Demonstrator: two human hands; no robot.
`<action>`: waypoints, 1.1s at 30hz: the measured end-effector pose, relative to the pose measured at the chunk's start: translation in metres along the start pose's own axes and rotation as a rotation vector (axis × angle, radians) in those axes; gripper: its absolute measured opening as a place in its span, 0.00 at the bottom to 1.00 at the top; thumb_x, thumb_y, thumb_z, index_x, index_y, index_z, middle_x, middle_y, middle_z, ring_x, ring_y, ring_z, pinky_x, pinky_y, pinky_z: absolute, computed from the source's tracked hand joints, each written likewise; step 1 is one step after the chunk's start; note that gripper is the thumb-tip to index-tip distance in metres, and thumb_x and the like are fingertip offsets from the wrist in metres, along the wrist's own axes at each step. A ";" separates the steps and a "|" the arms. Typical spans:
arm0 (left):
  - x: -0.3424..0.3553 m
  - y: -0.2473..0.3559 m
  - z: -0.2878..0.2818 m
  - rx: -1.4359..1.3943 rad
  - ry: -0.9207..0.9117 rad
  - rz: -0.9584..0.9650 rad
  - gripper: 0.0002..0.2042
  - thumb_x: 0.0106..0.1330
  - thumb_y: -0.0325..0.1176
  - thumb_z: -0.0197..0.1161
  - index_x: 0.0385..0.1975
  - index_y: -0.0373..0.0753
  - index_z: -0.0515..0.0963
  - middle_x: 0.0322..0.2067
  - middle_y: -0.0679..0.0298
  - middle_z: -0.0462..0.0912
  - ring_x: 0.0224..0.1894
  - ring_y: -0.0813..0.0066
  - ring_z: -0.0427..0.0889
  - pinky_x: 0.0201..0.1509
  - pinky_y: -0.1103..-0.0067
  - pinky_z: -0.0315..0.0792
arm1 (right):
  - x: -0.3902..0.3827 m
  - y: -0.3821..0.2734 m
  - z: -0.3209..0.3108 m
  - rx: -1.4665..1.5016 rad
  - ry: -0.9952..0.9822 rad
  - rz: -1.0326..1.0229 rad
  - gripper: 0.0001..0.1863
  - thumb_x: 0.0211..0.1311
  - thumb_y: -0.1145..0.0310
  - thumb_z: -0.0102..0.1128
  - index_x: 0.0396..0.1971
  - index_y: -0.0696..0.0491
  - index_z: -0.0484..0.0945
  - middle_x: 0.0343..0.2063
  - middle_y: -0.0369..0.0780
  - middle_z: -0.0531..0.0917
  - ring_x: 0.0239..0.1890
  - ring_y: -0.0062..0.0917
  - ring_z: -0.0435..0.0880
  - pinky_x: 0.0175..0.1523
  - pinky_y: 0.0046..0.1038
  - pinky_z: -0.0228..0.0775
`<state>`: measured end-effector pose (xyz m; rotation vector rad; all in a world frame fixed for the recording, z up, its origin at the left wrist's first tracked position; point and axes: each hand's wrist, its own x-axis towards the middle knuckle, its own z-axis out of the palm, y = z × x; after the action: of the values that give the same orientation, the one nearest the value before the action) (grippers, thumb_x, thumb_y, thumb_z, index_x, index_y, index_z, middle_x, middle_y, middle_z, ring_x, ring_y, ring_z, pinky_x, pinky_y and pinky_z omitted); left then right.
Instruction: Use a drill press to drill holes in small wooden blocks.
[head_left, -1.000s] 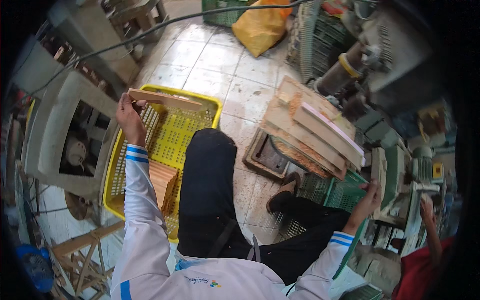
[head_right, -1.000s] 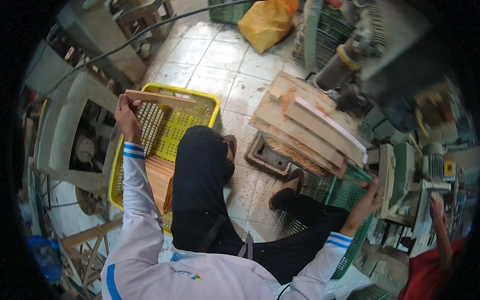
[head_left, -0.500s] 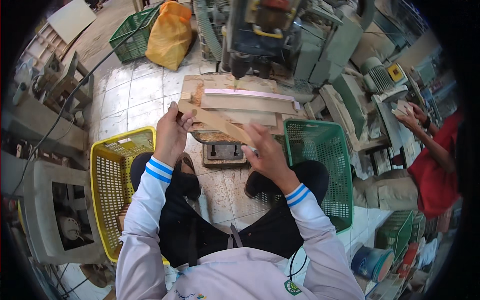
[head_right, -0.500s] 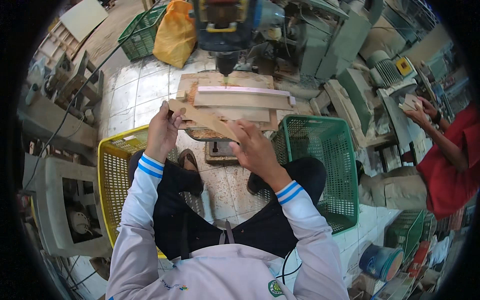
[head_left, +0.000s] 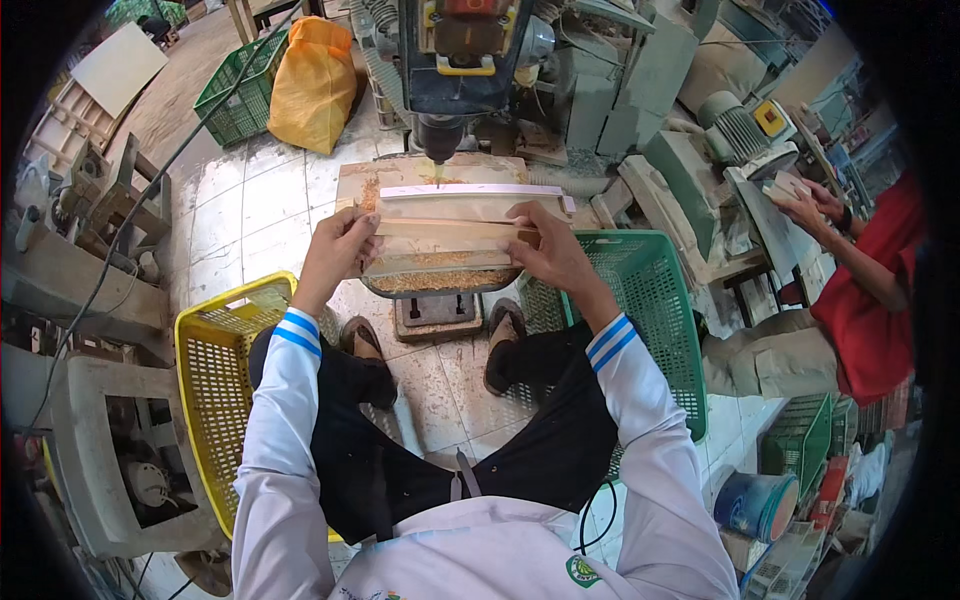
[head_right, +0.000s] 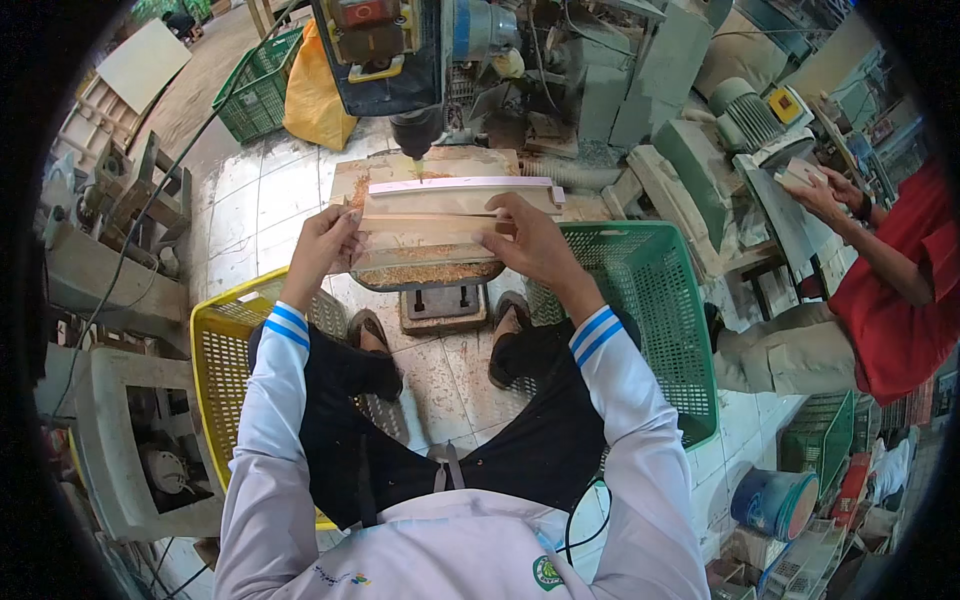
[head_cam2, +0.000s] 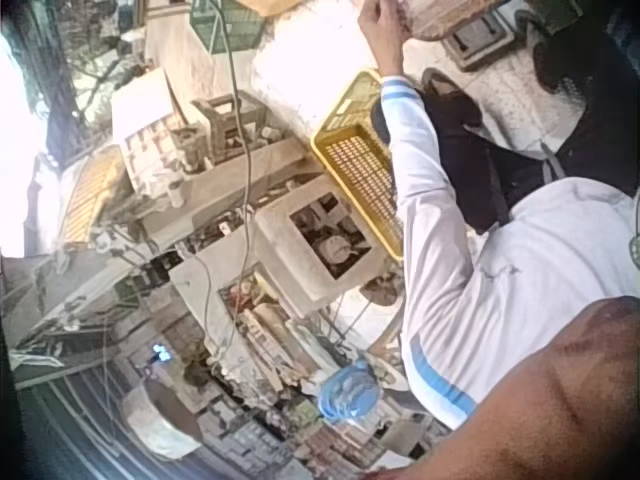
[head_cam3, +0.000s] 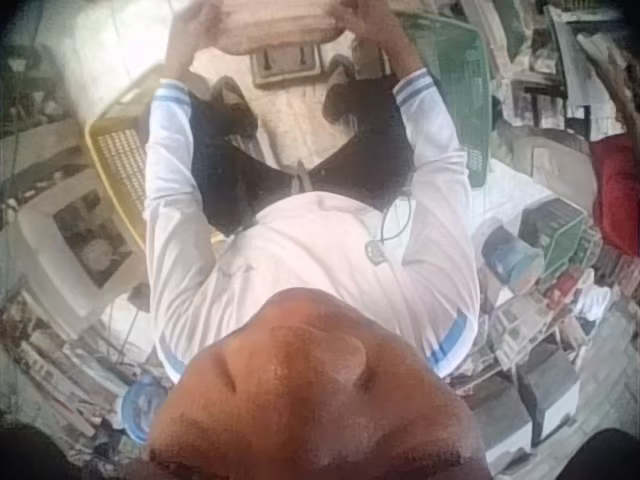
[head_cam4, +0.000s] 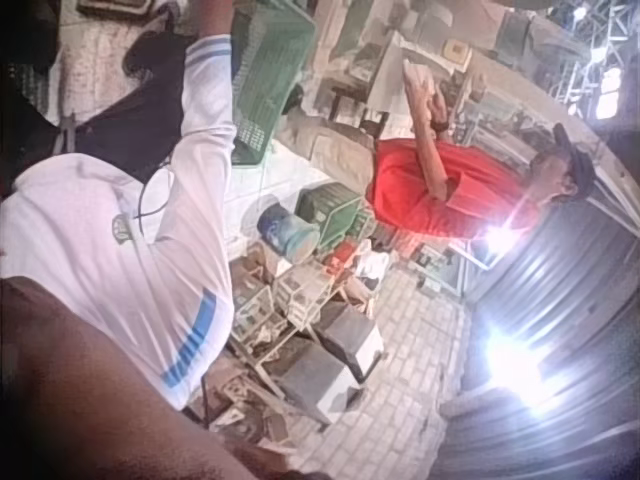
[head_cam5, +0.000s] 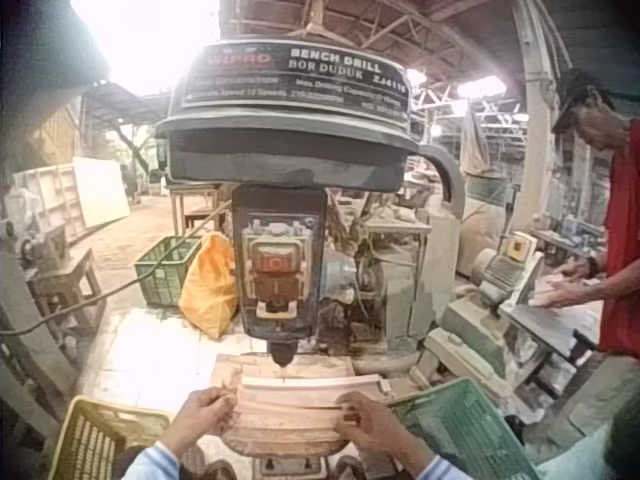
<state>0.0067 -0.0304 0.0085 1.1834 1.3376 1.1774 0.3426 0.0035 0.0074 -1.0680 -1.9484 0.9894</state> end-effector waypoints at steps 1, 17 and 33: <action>0.004 -0.001 0.001 0.066 0.005 -0.013 0.15 0.74 0.40 0.59 0.40 0.32 0.82 0.25 0.66 0.81 0.26 0.83 0.79 0.32 0.84 0.74 | 0.006 0.003 -0.001 0.105 -0.003 -0.001 0.17 0.60 0.64 0.71 0.42 0.58 0.76 0.34 0.43 0.81 0.31 0.29 0.82 0.37 0.31 0.74; 0.037 -0.004 0.031 1.014 0.242 0.523 0.18 0.62 0.47 0.67 0.44 0.42 0.85 0.50 0.58 0.81 0.54 0.59 0.77 0.55 0.66 0.69 | 0.040 0.038 -0.009 -0.809 0.318 -0.188 0.17 0.58 0.64 0.66 0.48 0.47 0.83 0.53 0.41 0.76 0.57 0.40 0.73 0.63 0.45 0.61; 0.066 -0.014 0.051 0.937 0.005 0.560 0.17 0.61 0.40 0.67 0.49 0.45 0.84 0.43 0.61 0.84 0.53 0.60 0.77 0.62 0.64 0.62 | 0.035 0.062 -0.047 -0.341 0.521 -0.128 0.19 0.63 0.69 0.59 0.54 0.47 0.82 0.56 0.42 0.77 0.60 0.34 0.75 0.64 0.37 0.65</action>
<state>0.0517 0.0381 -0.0129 2.3361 1.6773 0.8970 0.3895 0.0712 -0.0167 -1.2213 -1.7448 0.2669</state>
